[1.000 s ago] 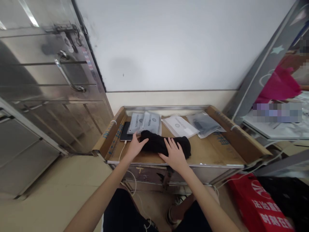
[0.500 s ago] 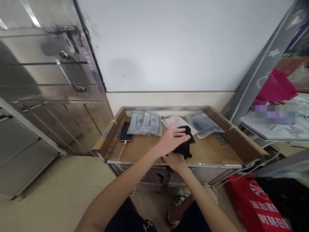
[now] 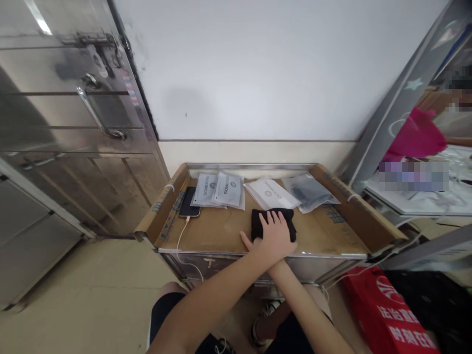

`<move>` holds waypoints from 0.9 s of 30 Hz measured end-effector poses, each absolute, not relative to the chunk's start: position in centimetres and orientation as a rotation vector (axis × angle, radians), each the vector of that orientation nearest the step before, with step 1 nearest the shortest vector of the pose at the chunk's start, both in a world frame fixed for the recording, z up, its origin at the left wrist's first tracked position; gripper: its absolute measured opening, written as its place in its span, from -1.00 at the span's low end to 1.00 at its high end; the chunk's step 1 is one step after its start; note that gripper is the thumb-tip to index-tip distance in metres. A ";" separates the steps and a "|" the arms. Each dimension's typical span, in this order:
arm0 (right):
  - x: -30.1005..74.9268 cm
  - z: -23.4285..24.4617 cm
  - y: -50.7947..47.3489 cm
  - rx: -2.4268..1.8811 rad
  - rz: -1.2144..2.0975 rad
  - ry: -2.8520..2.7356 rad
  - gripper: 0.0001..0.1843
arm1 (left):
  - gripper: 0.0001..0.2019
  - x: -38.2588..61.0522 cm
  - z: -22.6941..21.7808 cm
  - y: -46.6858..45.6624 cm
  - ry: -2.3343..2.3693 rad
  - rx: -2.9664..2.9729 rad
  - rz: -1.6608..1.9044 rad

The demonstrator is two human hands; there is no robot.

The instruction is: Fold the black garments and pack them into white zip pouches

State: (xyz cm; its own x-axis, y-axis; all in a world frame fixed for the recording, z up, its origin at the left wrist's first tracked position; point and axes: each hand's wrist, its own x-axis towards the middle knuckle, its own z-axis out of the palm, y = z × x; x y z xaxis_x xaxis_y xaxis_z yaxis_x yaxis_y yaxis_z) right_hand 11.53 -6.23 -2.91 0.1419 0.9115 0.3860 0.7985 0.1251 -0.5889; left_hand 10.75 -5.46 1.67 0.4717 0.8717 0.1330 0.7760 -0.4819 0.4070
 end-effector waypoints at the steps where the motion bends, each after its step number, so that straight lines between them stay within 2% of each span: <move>1: 11.6 -2.7 -7.1 -1.704 0.209 -1.735 -0.45 | -0.25 10.9 1.7 -5.3 1.404 2.439 0.458; 4: 12.2 -1.4 -10.9 -1.539 0.451 -1.976 -0.60 | -0.25 9.7 1.6 -4.3 1.355 2.507 0.416; 6: 13.6 -0.8 -13.7 -1.419 0.663 -1.930 -0.66 | -0.32 7.8 1.4 -3.9 1.201 2.585 0.459; 8: 15.6 -1.0 -15.7 -1.423 0.935 -1.623 -0.67 | -0.44 5.3 1.1 -4.0 1.001 2.625 0.559; 10: 17.5 -1.8 -16.6 -1.441 1.239 -1.101 -0.60 | -0.52 3.0 0.8 -4.6 0.878 2.605 0.638; 14: 18.5 -2.9 -16.0 -1.191 1.670 -0.361 -0.42 | -0.54 0.2 0.2 -6.5 0.729 2.511 0.778; 16: 17.5 -2.2 -15.2 -1.016 1.724 -0.245 -0.44 | -0.54 0.0 0.2 -7.4 0.612 2.480 0.802; 21: 15.1 0.0 -14.2 -0.948 1.625 -0.008 -0.73 | -0.60 -0.1 0.7 -9.3 0.479 2.443 0.737; 24: 14.8 0.1 -14.4 -0.960 1.587 0.078 -0.74 | -0.52 -0.9 -0.2 -11.0 0.719 2.241 0.930; 27: 14.2 0.2 -14.6 -0.934 1.552 0.044 -0.72 | -0.36 -1.5 -3.1 -13.1 1.109 1.579 1.245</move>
